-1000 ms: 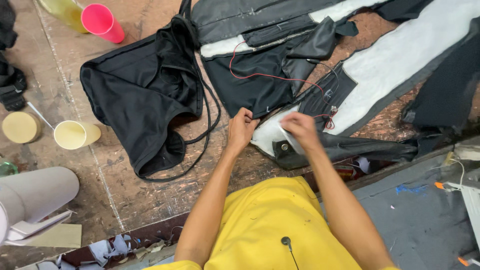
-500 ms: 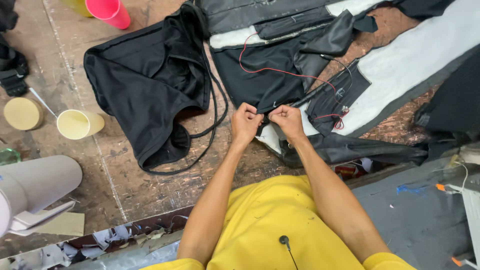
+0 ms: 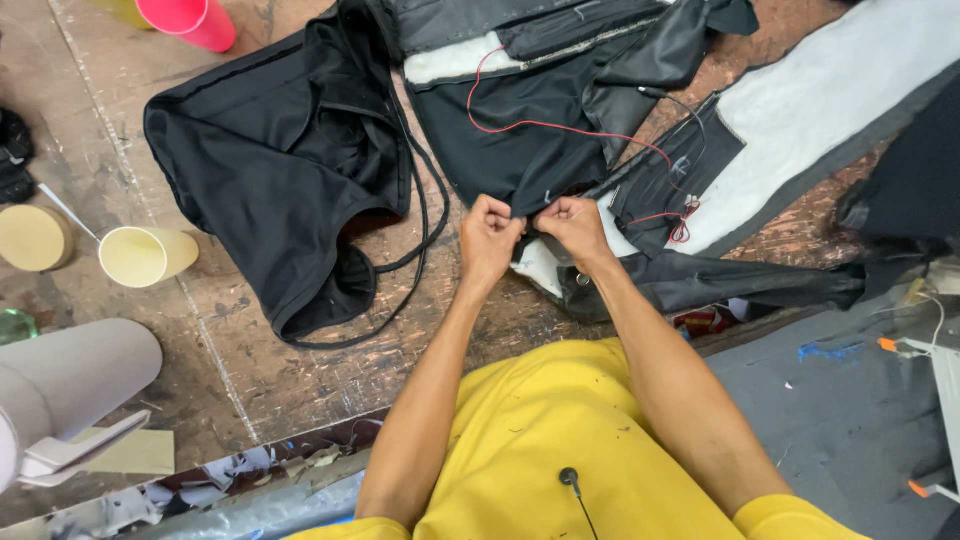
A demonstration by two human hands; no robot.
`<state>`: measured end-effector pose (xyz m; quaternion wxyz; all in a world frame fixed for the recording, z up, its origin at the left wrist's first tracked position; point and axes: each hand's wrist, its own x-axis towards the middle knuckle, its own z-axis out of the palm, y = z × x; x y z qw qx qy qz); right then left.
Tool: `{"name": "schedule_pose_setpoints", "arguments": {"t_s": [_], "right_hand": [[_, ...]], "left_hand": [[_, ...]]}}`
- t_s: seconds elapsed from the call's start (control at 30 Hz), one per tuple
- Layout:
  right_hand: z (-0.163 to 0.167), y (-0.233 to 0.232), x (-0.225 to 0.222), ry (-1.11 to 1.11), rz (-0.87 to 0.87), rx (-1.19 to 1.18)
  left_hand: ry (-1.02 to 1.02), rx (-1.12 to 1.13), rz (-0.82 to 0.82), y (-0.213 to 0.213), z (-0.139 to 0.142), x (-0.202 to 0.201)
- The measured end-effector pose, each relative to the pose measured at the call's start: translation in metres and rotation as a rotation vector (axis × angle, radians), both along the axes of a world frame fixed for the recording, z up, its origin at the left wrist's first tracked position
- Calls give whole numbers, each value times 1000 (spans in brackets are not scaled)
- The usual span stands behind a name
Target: The person works on a black fabric panel with white foam padding laid on a workbench, aligning and fastening a small black rectangular component and red wires to the panel by hand. They press and secure the edges of the fabric piece, reposition the panel, and near the end mark the fabric with a white marking pen.
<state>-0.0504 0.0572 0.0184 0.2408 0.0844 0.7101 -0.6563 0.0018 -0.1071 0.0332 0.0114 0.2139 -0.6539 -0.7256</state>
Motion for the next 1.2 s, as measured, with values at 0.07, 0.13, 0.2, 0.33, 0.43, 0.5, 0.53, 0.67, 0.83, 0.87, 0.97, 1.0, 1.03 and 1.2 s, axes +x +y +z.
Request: {"name": "schedule_pose_setpoints", "arguments": {"t_s": [0.07,0.13,0.2,0.33,0.43,0.5,0.53,0.67,0.83,0.87,0.97,1.0,1.03,1.2], "right_hand": [[-1,-1,-1,15,2,-26],[0,-1,-1,-38,-26,-35],[3,-2,-3,-58,-23,-32],[11,0,-2,-83,2,-17],[12,0,-2,-76,24,16],[9,-2,-1,-56,46,43],[7,-3,0,-41,57,53],[2,-4,0,-7,-5,71],[6,-1,-1,-108,-88,-100],[8,-1,-1,-127,-99,-131],[12,0,2,-80,-100,-81],[13,-1,3,-74,-106,-87],[14,-1,5,-72,-112,-94],[15,-10,13,-48,-142,-76]], "left_hand": [[78,73,7,-6,0,-2],[97,109,12,-11,1,2],[81,100,12,-16,4,2],[16,59,18,-15,11,3],[23,52,5,-14,15,3],[24,62,1,-13,16,3],[41,67,-2,-13,16,3],[84,72,-19,-10,18,7],[-35,-49,43,-10,24,6],[-61,-181,24,-11,26,5],[-166,-378,-52,-8,31,6],[-213,-409,-82,-5,31,8],[-207,-498,-104,-3,31,10],[-161,-556,-131,1,20,13]]}}
